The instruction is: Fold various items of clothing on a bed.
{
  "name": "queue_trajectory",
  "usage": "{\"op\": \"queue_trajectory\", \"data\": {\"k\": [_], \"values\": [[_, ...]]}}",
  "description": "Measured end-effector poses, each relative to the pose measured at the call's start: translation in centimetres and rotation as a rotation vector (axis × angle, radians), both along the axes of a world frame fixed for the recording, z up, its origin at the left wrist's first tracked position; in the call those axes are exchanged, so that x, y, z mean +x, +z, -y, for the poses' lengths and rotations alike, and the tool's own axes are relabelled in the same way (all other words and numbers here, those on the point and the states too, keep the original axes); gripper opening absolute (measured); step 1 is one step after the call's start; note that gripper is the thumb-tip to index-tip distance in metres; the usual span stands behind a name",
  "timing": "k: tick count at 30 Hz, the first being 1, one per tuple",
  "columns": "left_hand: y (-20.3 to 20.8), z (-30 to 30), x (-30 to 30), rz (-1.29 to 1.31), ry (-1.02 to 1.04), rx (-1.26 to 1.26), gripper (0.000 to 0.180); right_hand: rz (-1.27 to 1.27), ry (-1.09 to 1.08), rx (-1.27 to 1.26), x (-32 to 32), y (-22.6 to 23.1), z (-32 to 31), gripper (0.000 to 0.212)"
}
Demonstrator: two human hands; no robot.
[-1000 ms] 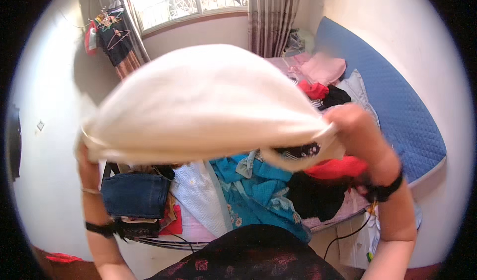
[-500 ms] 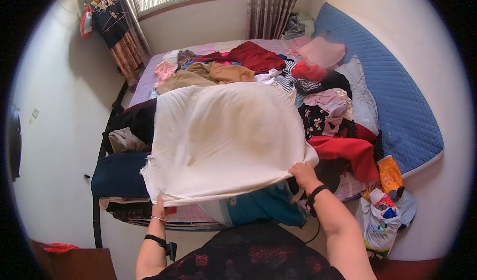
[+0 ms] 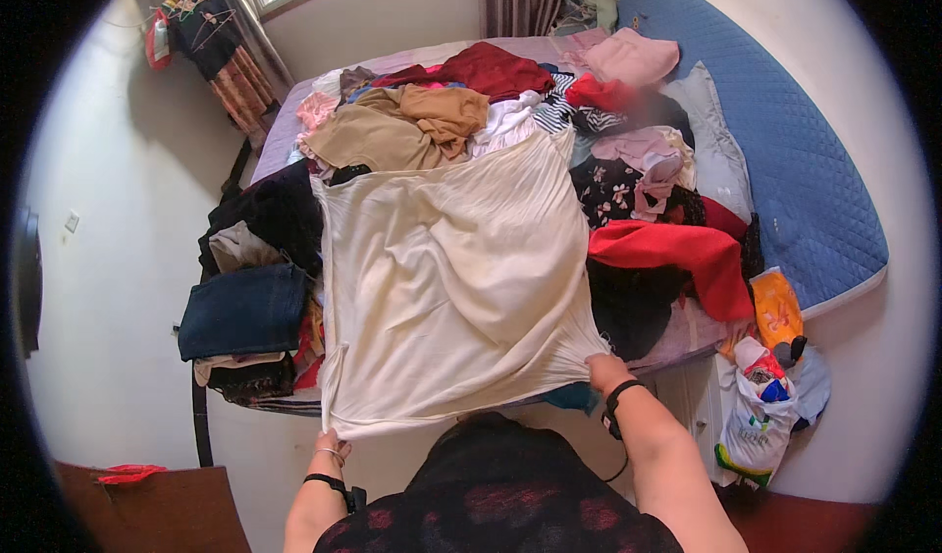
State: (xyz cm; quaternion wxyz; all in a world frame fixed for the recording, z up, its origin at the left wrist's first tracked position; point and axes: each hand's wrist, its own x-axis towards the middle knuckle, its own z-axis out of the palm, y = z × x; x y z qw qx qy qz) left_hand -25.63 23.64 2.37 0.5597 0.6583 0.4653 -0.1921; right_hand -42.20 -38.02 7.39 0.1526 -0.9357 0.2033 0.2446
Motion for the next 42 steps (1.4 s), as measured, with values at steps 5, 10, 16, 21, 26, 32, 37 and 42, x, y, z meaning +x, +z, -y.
{"op": "queue_trajectory", "data": {"k": [5,10,16,21,26,32,37,42], "values": [[-3.4,-0.9,-2.7,-0.01,-0.195,0.131,0.043,0.064,-0.166,0.093,-1.2,-4.2,1.9,0.041],[-4.8,1.1,-2.3,0.121,-0.623,0.344,0.052,0.115,-0.312,0.079,-1.3,-7.3,2.7,0.048],[-2.2,7.1,-0.2,0.204,-1.141,0.55,0.048,0.153,-0.414,0.18,0.8,-9.9,4.5,0.056],[-3.3,9.7,2.2,0.385,-1.382,0.504,0.048,0.296,-0.434,-0.006,2.5,-11.8,3.9,0.06],[-4.5,11.1,4.0,0.257,-1.375,0.488,0.045,0.139,-0.549,0.184,3.9,-11.0,3.9,0.042],[-4.7,11.6,5.5,0.066,-1.513,0.515,0.051,0.29,-0.484,-0.051,-0.4,-7.2,6.7,0.022],[-4.5,12.8,5.1,0.072,-1.6,0.408,0.046,0.261,-0.512,-0.12,-6.8,-4.7,8.8,0.028],[-1.5,14.7,2.4,0.06,-1.679,0.304,0.044,0.08,-0.474,0.172,-8.9,-4.9,5.4,0.038]]}}
